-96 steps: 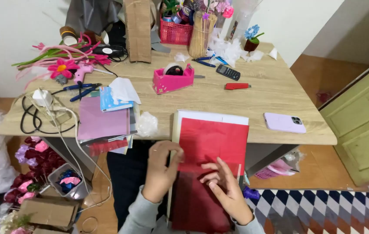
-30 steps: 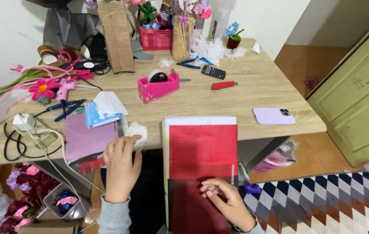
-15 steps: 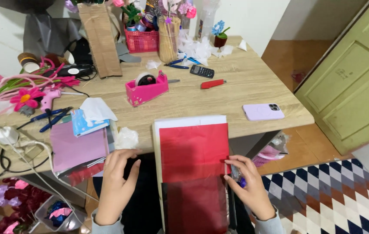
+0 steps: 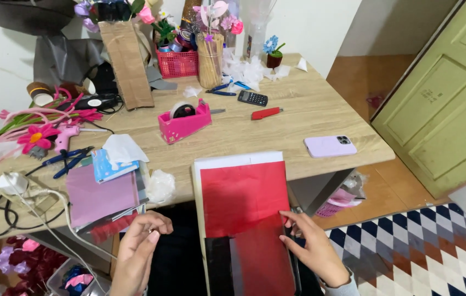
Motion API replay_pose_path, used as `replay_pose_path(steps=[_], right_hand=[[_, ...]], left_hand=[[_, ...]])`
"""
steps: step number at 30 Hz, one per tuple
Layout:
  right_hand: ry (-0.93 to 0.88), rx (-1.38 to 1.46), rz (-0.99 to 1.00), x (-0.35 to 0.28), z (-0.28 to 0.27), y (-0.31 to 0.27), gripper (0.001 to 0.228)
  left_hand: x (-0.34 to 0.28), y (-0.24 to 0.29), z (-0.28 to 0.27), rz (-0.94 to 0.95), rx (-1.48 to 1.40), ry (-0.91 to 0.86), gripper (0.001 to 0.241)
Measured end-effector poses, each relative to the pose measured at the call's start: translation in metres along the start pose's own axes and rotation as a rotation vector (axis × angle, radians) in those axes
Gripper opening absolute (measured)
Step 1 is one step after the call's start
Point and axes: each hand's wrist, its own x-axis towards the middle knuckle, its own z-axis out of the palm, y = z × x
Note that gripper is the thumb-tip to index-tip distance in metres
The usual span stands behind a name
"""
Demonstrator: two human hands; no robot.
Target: The person sits on the floor and wraps a book with red and light blue paper. They smooth the paper over the book's surface, fold the edges, and press down to secure the wrapping. The person also handles a small piece of white cotton-like material.
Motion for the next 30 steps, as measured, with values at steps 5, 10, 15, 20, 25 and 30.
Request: replay_pose_path(steps=[5,10,15,20,25,30], right_hand=[[-0.014,0.06,0.086,0.004,0.001,0.002,0.051],[0.012,0.281,0.188,-0.033,0.069,0.055,0.042],[0.03,0.488,0.192,-0.006,0.155,0.124,0.038],[0.124,0.678,0.233,0.032,0.178,0.183,0.034],[0.05,0.847,0.313,0.053,0.149,0.067,0.038],[-0.033,0.009,-0.576,0.024,0.062,-0.107,0.038]], left_hand=[[-0.012,0.016,0.003,0.072,-0.09,-0.081,0.018],[-0.016,-0.005,0.021,0.166,-0.07,-0.194,0.022],[-0.031,-0.031,0.084,-0.151,0.241,-0.633,0.057],[-0.062,-0.146,0.145,-0.584,0.329,-0.371,0.057],[-0.053,-0.079,0.134,-0.191,0.342,-0.243,0.073],[-0.05,-0.076,0.104,-0.162,-0.134,-0.218,0.091]])
